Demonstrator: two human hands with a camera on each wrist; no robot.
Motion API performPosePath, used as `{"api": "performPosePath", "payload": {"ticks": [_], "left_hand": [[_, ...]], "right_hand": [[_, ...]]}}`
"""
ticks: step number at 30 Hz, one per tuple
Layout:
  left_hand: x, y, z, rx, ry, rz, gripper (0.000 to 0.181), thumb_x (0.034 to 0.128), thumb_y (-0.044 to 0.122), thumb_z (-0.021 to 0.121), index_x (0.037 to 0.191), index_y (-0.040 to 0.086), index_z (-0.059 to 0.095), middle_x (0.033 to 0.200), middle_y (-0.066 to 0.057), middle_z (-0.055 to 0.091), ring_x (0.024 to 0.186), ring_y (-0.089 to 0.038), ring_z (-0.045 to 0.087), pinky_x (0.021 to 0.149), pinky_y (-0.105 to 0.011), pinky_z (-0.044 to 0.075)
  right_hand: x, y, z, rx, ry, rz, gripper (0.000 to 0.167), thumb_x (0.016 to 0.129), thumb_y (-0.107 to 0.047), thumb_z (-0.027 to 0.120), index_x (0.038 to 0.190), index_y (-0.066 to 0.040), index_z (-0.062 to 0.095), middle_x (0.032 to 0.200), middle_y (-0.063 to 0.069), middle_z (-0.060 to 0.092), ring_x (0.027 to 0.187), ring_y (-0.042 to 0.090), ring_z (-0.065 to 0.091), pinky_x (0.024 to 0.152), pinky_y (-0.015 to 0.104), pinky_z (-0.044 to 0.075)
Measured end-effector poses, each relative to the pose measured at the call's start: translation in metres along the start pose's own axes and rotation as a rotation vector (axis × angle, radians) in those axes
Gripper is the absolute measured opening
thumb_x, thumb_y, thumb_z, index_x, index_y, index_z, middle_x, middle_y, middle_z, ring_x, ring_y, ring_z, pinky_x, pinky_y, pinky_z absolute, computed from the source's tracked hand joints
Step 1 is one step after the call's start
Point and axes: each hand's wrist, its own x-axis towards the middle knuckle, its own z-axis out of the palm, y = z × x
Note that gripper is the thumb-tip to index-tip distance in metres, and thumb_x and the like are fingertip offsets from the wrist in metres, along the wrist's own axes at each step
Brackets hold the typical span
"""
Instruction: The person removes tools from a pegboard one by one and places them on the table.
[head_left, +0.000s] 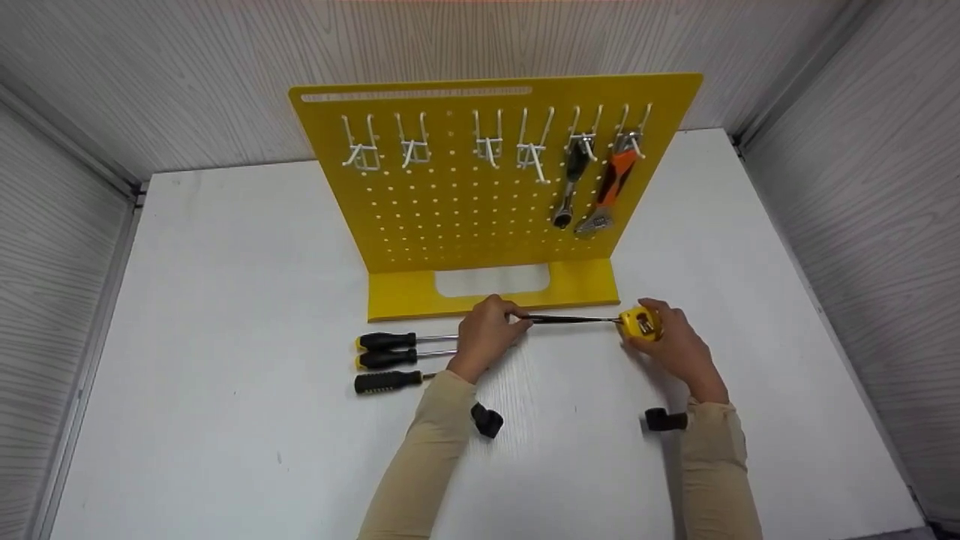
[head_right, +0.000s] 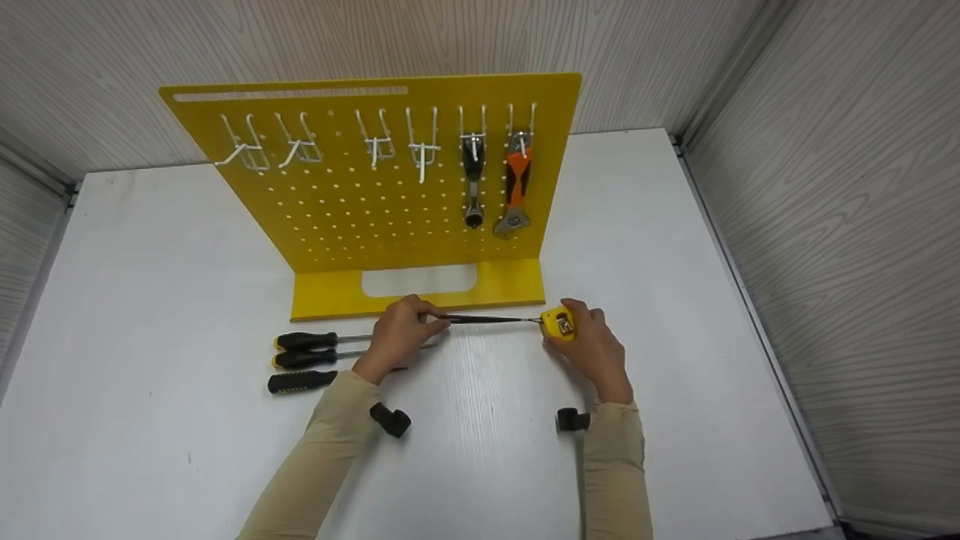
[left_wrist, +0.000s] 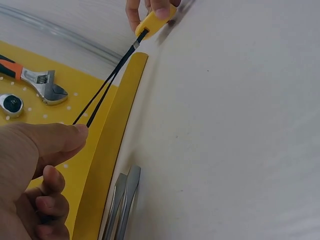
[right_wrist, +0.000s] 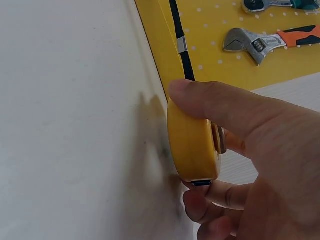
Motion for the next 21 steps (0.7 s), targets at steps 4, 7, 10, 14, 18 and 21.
{"api": "performPosePath", "payload": {"ticks": [4, 7, 10, 14, 18, 21], "left_hand": [[0.0008, -0.0015, 0.0021, 0.016, -0.003, -0.009, 0.015, 0.0855, 0.027, 0.072, 0.096, 0.018, 0.078, 0.098, -0.001, 0.068, 0.074, -0.011, 0.053, 0.058, -0.024, 0.038], [0.0003, -0.0021, 0.0026, 0.026, -0.006, -0.007, 0.015, 0.0859, 0.027, 0.071, 0.096, 0.018, 0.078, 0.100, -0.001, 0.069, 0.077, -0.011, 0.054, 0.058, -0.024, 0.038], [-0.0004, -0.0018, 0.0018, 0.047, -0.012, 0.001, 0.015, 0.0869, 0.027, 0.070, 0.097, 0.019, 0.078, 0.103, 0.000, 0.069, 0.077, -0.010, 0.055, 0.058, -0.025, 0.039], [0.0005, -0.0011, 0.0001, 0.069, -0.020, 0.007, 0.016, 0.0875, 0.027, 0.069, 0.098, 0.019, 0.077, 0.108, 0.000, 0.070, 0.076, -0.011, 0.055, 0.059, -0.026, 0.041], [0.0019, -0.0006, -0.0007, 0.089, -0.027, 0.023, 0.016, 0.0876, 0.026, 0.069, 0.098, 0.017, 0.077, 0.109, -0.001, 0.070, 0.081, -0.012, 0.058, 0.064, -0.028, 0.044], [0.0027, -0.0006, -0.0006, 0.097, -0.036, 0.031, 0.017, 0.0877, 0.026, 0.069, 0.098, 0.016, 0.077, 0.110, -0.001, 0.070, 0.089, -0.013, 0.062, 0.071, -0.031, 0.048]], "right_hand": [[0.0006, -0.0007, 0.0000, -0.015, 0.011, -0.011, 0.078, 0.087, -0.043, 0.068, 0.151, -0.022, 0.028, 0.138, 0.021, 0.039, 0.115, 0.034, 0.044, 0.104, 0.058, 0.037], [0.0013, -0.0003, 0.0014, -0.026, 0.030, -0.027, 0.078, 0.087, -0.043, 0.069, 0.150, -0.021, 0.030, 0.137, 0.022, 0.039, 0.113, 0.034, 0.045, 0.102, 0.058, 0.039], [0.0020, 0.0002, 0.0036, -0.043, 0.056, -0.049, 0.077, 0.087, -0.041, 0.069, 0.150, -0.020, 0.031, 0.134, 0.023, 0.040, 0.110, 0.033, 0.047, 0.098, 0.056, 0.041], [0.0020, -0.0016, 0.0062, -0.068, 0.086, -0.066, 0.075, 0.087, -0.040, 0.069, 0.149, -0.019, 0.033, 0.131, 0.024, 0.042, 0.106, 0.033, 0.049, 0.095, 0.054, 0.044], [0.0020, -0.0036, 0.0070, -0.095, 0.105, -0.070, 0.072, 0.087, -0.038, 0.069, 0.148, -0.019, 0.035, 0.128, 0.024, 0.044, 0.103, 0.034, 0.051, 0.093, 0.055, 0.045], [0.0015, -0.0052, 0.0068, -0.110, 0.117, -0.069, 0.071, 0.088, -0.036, 0.069, 0.148, -0.018, 0.035, 0.127, 0.025, 0.044, 0.102, 0.035, 0.051, 0.092, 0.055, 0.046]]}}
